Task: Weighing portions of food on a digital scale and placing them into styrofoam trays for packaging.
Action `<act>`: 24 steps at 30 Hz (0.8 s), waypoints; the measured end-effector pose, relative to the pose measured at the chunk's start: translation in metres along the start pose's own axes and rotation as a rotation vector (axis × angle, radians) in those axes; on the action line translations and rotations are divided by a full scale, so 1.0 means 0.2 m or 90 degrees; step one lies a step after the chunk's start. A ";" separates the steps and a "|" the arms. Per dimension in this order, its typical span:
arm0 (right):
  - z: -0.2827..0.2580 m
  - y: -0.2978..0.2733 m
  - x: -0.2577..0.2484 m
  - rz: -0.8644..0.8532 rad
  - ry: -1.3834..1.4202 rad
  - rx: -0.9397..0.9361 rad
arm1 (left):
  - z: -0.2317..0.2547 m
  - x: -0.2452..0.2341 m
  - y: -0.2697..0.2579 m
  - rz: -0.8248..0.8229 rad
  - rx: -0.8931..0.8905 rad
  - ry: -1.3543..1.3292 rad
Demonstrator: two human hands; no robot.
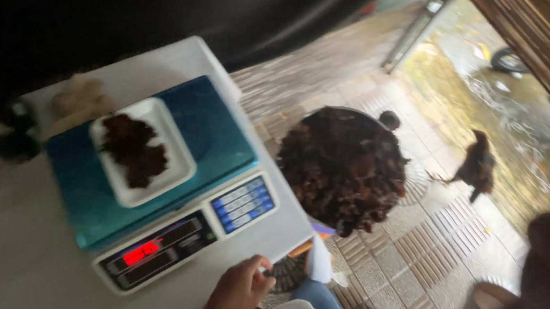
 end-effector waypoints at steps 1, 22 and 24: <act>0.09 0.02 0.07 0.012 -0.014 -0.002 | 0.06 0.01 0.06 0.046 0.072 -0.002; 1.51 0.32 1.44 -0.593 -0.244 0.123 | 1.21 0.31 1.06 0.260 0.056 0.369; 1.53 0.33 1.55 -0.653 -0.291 0.070 | 1.23 0.31 1.11 0.200 -0.006 0.394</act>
Point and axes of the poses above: each hand's wrist, its own y-axis towards the middle knuckle, its own x-axis out of the palm, z = x × y, the point moved 7 cm from there along y, towards the middle knuckle, and after that the axes turned 2 degrees about -x, right-handed, at the moved point
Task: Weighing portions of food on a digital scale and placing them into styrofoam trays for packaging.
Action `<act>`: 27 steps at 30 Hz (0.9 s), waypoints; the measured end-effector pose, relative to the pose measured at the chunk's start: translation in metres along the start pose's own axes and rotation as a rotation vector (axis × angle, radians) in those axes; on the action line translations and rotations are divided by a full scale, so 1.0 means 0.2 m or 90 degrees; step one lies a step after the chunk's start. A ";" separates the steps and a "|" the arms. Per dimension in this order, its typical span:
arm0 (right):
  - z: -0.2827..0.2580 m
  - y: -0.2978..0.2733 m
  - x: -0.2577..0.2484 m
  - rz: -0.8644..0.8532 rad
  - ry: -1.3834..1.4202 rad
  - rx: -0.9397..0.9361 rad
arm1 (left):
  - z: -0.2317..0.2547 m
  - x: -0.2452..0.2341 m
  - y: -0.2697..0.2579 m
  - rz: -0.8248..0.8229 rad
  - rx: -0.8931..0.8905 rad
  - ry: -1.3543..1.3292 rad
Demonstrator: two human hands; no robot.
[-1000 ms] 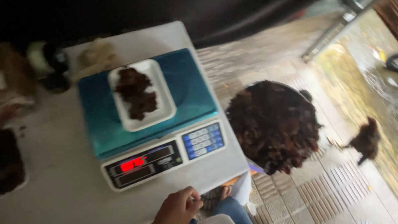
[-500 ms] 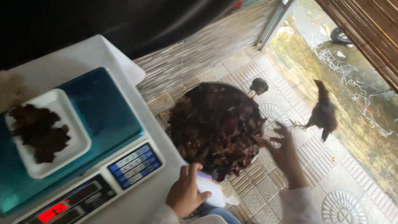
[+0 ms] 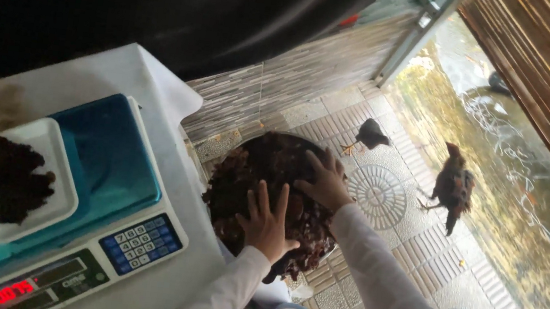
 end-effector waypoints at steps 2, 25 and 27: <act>0.06 0.05 0.13 -0.124 -0.020 0.035 | -0.01 0.07 0.03 -0.090 -0.045 -0.055; -0.12 0.04 0.16 -0.162 -0.191 -0.069 | -0.08 0.23 0.25 -0.106 -0.053 -0.138; -0.14 0.02 0.14 -0.135 -0.196 -0.073 | -0.09 0.20 0.25 -0.090 -0.048 -0.144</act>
Point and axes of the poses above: each hand's wrist, its own y-axis towards the middle knuckle, its own x-axis out of the palm, z = x × y, the point moved 7 cm from there along y, towards the middle knuckle, and after that the axes turned 2 degrees about -x, right-handed, at the moved point
